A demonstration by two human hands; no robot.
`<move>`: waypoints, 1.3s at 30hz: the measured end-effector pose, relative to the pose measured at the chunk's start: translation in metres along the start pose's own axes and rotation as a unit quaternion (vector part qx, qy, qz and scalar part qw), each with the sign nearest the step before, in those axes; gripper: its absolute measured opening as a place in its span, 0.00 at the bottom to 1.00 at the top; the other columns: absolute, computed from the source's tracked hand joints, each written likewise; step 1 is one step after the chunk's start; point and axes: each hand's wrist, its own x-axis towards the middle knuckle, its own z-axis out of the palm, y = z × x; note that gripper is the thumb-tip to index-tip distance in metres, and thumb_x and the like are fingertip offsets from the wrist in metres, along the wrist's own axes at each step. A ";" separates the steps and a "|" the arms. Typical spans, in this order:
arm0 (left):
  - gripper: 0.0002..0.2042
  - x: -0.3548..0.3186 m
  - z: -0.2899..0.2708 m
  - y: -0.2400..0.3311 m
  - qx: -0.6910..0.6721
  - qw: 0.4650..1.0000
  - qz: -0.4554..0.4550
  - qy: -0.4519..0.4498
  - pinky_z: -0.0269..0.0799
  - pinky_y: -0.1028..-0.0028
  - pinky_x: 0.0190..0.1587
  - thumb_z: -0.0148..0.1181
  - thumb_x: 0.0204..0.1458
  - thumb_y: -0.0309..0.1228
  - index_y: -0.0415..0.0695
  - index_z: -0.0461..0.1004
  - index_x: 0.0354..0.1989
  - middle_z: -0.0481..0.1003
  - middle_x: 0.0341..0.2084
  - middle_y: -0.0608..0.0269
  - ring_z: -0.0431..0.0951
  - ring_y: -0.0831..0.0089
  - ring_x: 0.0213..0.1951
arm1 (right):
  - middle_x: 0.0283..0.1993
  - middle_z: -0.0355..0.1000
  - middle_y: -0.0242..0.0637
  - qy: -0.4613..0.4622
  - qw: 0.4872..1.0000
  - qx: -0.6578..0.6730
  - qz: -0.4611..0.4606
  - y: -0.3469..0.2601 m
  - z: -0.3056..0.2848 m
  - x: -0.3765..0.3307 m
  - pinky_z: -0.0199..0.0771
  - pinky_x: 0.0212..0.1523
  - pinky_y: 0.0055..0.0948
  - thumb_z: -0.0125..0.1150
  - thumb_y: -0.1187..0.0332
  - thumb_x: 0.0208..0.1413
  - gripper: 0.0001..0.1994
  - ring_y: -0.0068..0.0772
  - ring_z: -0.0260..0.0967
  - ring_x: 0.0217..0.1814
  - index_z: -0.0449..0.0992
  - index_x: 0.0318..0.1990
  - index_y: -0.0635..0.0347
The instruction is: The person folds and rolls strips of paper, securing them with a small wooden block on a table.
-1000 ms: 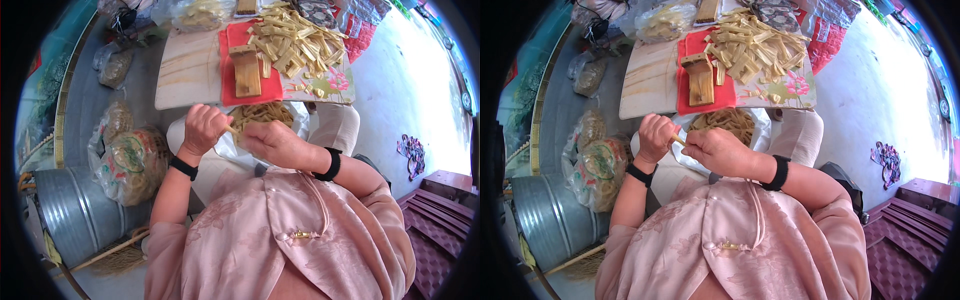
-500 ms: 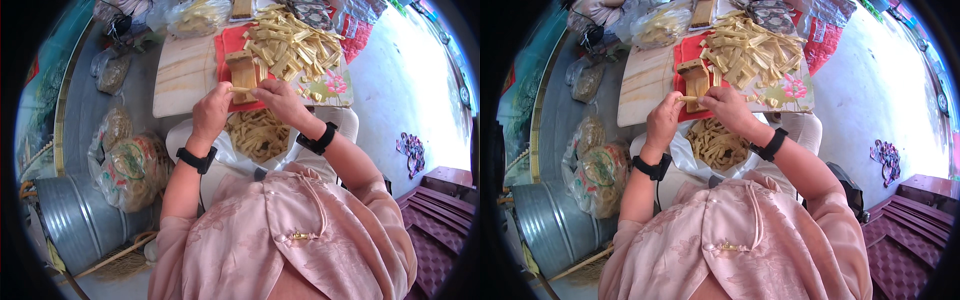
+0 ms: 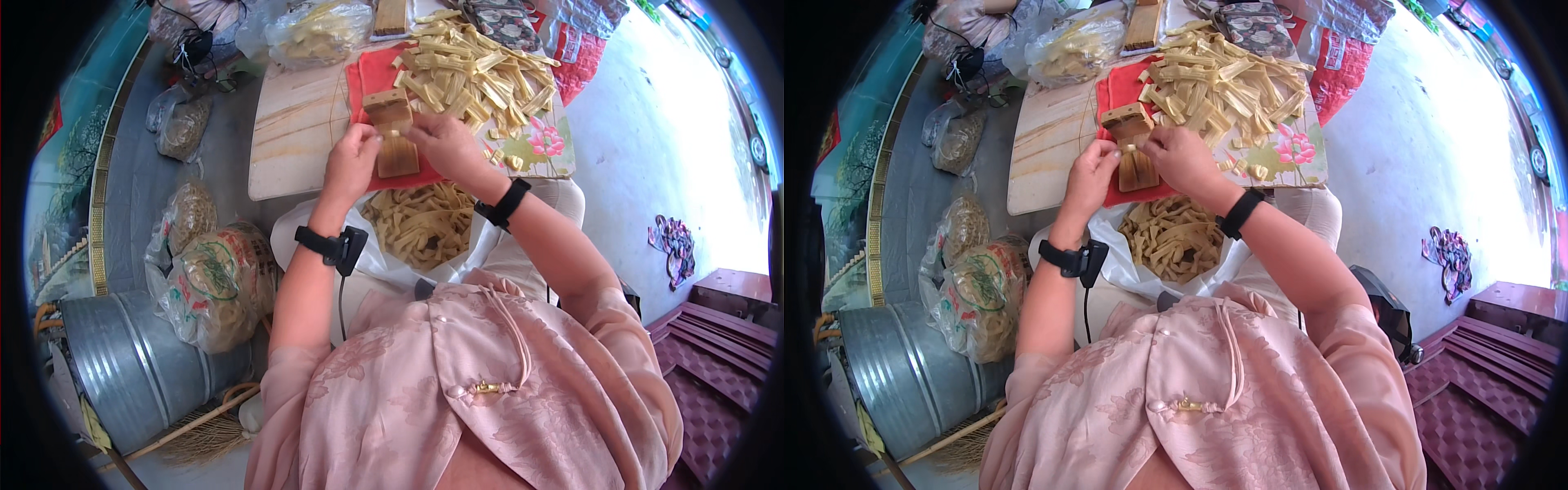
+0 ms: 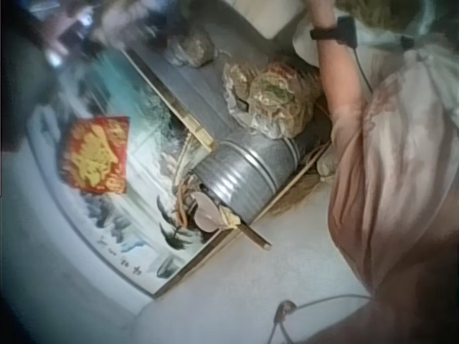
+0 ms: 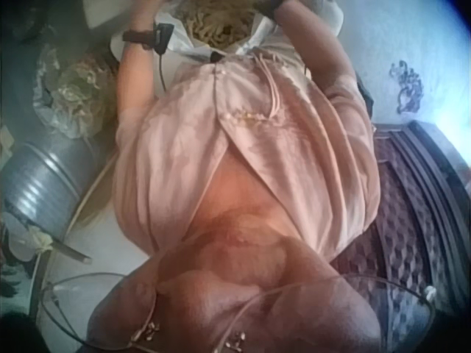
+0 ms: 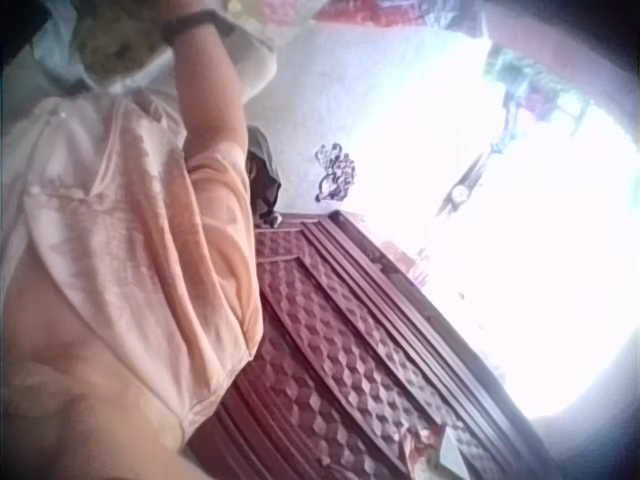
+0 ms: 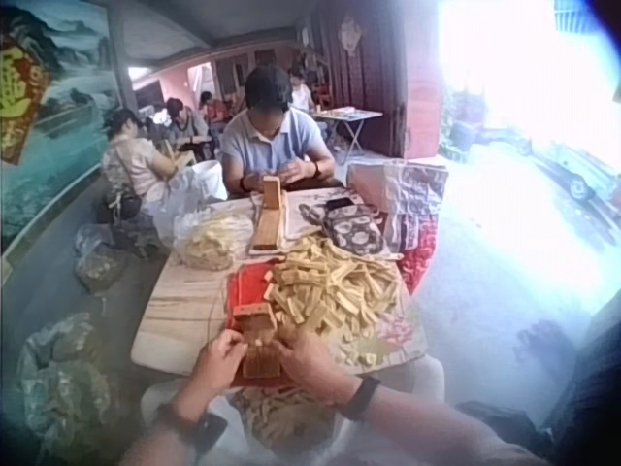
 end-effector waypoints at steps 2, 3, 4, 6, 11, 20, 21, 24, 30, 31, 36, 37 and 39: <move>0.09 -0.004 0.002 -0.005 0.091 0.995 -0.025 0.013 0.65 0.77 0.27 0.49 0.55 0.32 0.39 0.69 0.35 0.72 0.25 0.68 0.69 0.80 0.24 | 0.23 0.69 0.52 -0.021 0.998 -0.063 0.006 0.013 0.005 -0.003 0.66 0.30 0.41 0.51 0.63 0.53 0.14 0.53 0.67 0.26 0.74 0.28 0.68; 0.09 -0.005 0.001 -0.003 0.181 0.982 -0.050 0.023 0.67 0.76 0.28 0.48 0.56 0.33 0.39 0.69 0.36 0.74 0.26 0.65 0.72 0.78 0.25 | 0.26 0.70 0.54 -0.041 0.991 -0.127 0.014 0.016 0.005 -0.004 0.66 0.32 0.42 0.49 0.63 0.54 0.14 0.57 0.67 0.30 0.74 0.30 0.67; 0.09 -0.009 -0.002 -0.001 0.181 0.982 -0.050 0.023 0.67 0.76 0.28 0.48 0.56 0.33 0.39 0.69 0.36 0.74 0.26 0.65 0.72 0.78 0.25 | 0.26 0.70 0.54 -0.040 0.991 -0.126 0.013 0.020 0.003 -0.005 0.66 0.32 0.42 0.49 0.63 0.54 0.14 0.57 0.67 0.30 0.74 0.30 0.67; 0.10 -0.021 -0.011 0.004 -0.095 0.977 -0.186 -0.034 0.70 0.74 0.34 0.46 0.57 0.33 0.41 0.65 0.44 0.75 0.28 0.59 0.74 0.72 0.28 | 0.27 0.70 0.53 -0.043 0.996 -0.075 0.015 0.024 -0.003 -0.011 0.66 0.33 0.41 0.46 0.64 0.55 0.14 0.55 0.68 0.31 0.72 0.31 0.68; 0.11 -0.044 -0.019 0.024 -0.439 0.874 -0.199 -0.061 0.71 0.70 0.43 0.44 0.58 0.30 0.42 0.60 0.48 0.73 0.39 0.51 0.76 0.66 0.37 | 0.23 0.67 0.41 -0.101 0.993 0.013 0.056 0.016 -0.028 -0.020 0.65 0.29 0.33 0.49 0.63 0.57 0.13 0.35 0.64 0.26 0.70 0.32 0.68; 0.08 -0.062 -0.009 0.016 -0.595 0.793 -0.130 -0.012 0.70 0.70 0.46 0.51 0.56 0.27 0.42 0.66 0.43 0.72 0.43 0.57 0.74 0.69 0.41 | 0.40 0.74 0.42 -0.043 0.999 0.013 -0.014 -0.015 -0.053 -0.007 0.67 0.45 0.28 0.51 0.54 0.57 0.22 0.32 0.70 0.42 0.72 0.46 0.66; 0.08 -0.065 -0.008 0.016 -0.602 0.788 -0.127 0.001 0.69 0.73 0.45 0.52 0.55 0.26 0.42 0.66 0.42 0.73 0.41 0.59 0.74 0.71 0.40 | 0.39 0.74 0.39 -0.147 0.988 -0.013 -0.041 -0.021 -0.045 -0.019 0.69 0.40 0.25 0.50 0.54 0.58 0.21 0.28 0.71 0.40 0.72 0.46 0.66; 0.07 -0.070 0.001 0.022 -0.597 0.793 -0.122 0.022 0.69 0.76 0.43 0.53 0.54 0.25 0.41 0.67 0.41 0.73 0.38 0.61 0.73 0.74 0.37 | 0.34 0.73 0.34 -0.265 0.917 0.210 0.210 -0.034 -0.007 -0.051 0.71 0.32 0.20 0.49 0.54 0.59 0.20 0.23 0.71 0.33 0.71 0.46 0.63; 0.09 -0.083 -0.007 0.034 -0.522 0.844 -0.092 -0.079 0.68 0.79 0.35 0.51 0.56 0.30 0.40 0.68 0.43 0.72 0.31 0.65 0.70 0.79 0.29 | 0.24 0.70 0.29 -0.254 0.866 0.357 0.242 -0.024 0.015 -0.067 0.66 0.25 0.16 0.51 0.61 0.59 0.13 0.17 0.66 0.23 0.74 0.33 0.63; 0.09 -0.087 -0.006 0.037 -0.472 0.871 -0.103 -0.089 0.67 0.80 0.34 0.51 0.56 0.32 0.41 0.68 0.42 0.72 0.30 0.67 0.70 0.81 0.29 | 0.23 0.68 0.28 -0.262 0.886 0.308 0.228 -0.021 0.015 -0.068 0.64 0.24 0.15 0.51 0.61 0.59 0.14 0.16 0.64 0.22 0.74 0.32 0.63; 0.09 -0.106 -0.002 0.006 -0.335 0.907 -0.178 -0.183 0.64 0.85 0.25 0.52 0.56 0.35 0.42 0.70 0.38 0.69 0.23 0.73 0.68 0.86 0.22 | 0.18 0.65 0.27 -0.338 0.891 0.190 0.237 -0.015 0.022 -0.091 0.58 0.20 0.16 0.52 0.60 0.58 0.15 0.13 0.61 0.21 0.75 0.27 0.62; 0.09 -0.113 0.000 0.005 -0.330 0.906 -0.190 -0.183 0.63 0.85 0.22 0.53 0.55 0.35 0.42 0.69 0.36 0.68 0.20 0.73 0.65 0.86 0.18 | 0.17 0.67 0.33 -0.360 0.887 0.157 0.242 -0.007 0.025 -0.095 0.63 0.22 0.23 0.52 0.62 0.56 0.14 0.22 0.64 0.21 0.74 0.27 0.64; 0.09 -0.124 -0.006 -0.003 -0.335 0.895 -0.202 -0.215 0.64 0.85 0.21 0.54 0.55 0.35 0.42 0.69 0.35 0.68 0.19 0.73 0.65 0.86 0.17 | 0.19 0.68 0.38 -0.373 0.912 0.096 0.139 -0.008 0.026 -0.108 0.65 0.25 0.28 0.52 0.63 0.55 0.13 0.29 0.66 0.22 0.74 0.28 0.66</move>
